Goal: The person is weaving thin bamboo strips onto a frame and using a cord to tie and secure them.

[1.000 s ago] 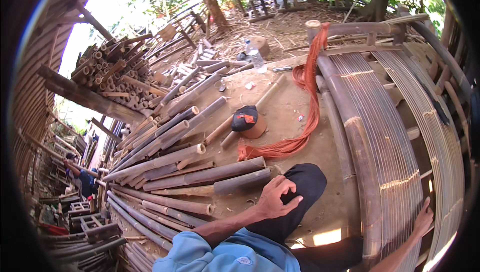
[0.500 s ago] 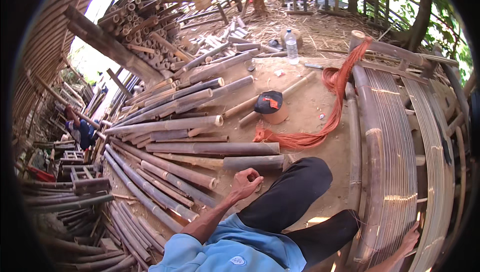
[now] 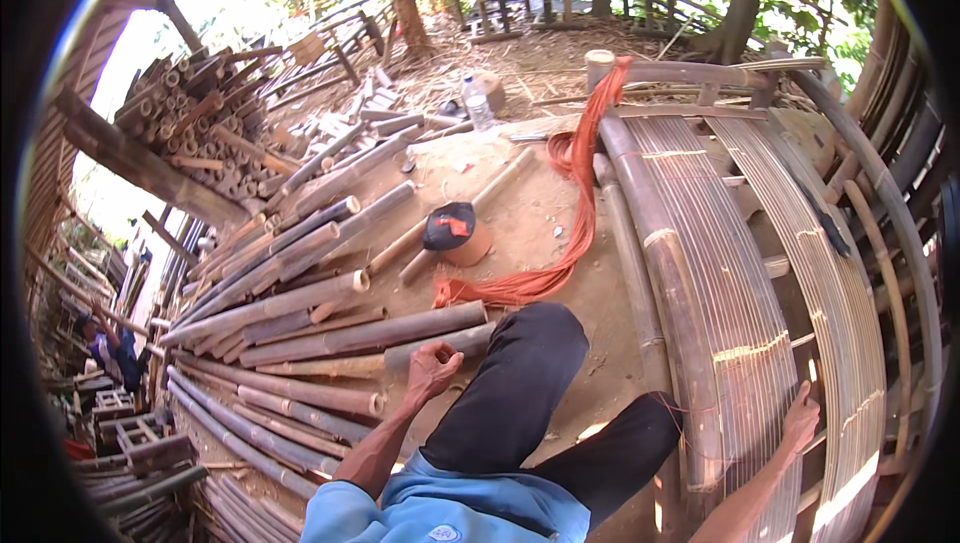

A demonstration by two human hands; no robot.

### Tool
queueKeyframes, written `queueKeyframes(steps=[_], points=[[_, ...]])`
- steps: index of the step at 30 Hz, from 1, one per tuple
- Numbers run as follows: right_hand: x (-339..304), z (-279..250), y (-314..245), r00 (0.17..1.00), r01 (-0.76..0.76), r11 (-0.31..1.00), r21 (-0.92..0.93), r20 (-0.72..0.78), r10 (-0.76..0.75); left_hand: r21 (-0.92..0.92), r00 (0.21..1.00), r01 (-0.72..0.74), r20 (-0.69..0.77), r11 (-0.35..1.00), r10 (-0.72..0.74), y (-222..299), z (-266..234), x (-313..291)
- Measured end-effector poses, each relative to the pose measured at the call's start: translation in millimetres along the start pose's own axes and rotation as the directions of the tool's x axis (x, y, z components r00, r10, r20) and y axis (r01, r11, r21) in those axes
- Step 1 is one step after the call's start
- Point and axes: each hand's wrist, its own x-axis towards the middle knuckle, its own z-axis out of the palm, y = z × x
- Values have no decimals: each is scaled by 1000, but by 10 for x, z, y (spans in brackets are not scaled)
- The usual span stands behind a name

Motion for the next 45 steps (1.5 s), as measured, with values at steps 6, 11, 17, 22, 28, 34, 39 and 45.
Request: queueKeyframes(steps=[6,11,17,22,28,34,39,45], points=[[-197,-29,-179,999,-37,999,13,-29,37,114,991,-119,77,986,110,375,300,1297],[-144,104,106,990,-68,998,16,-120,70,154,977,-183,138,971,163,846,823,2769],[-155,50,-169,985,13,999,-45,-172,-20,-79,750,-660,-113,747,651,1886,1603,3810],[-193,11,-175,948,-97,993,-62,-311,73,-196,437,-886,-49,420,898,3504,2370,4024],[183,-54,-652,899,-77,976,-202,-437,-19,-279,232,-928,89,248,969,4471,3251,3882],[308,-22,-435,895,-47,958,-283,-438,-86,-407,333,-798,316,444,888,5072,4068,3291],[267,86,-363,810,-85,962,-259,-580,-85,-342,437,-801,229,492,870,5232,4476,3334],[329,26,-532,857,-46,996,-80,-516,-2,-515,587,-674,63,530,807,5117,4662,3618]])
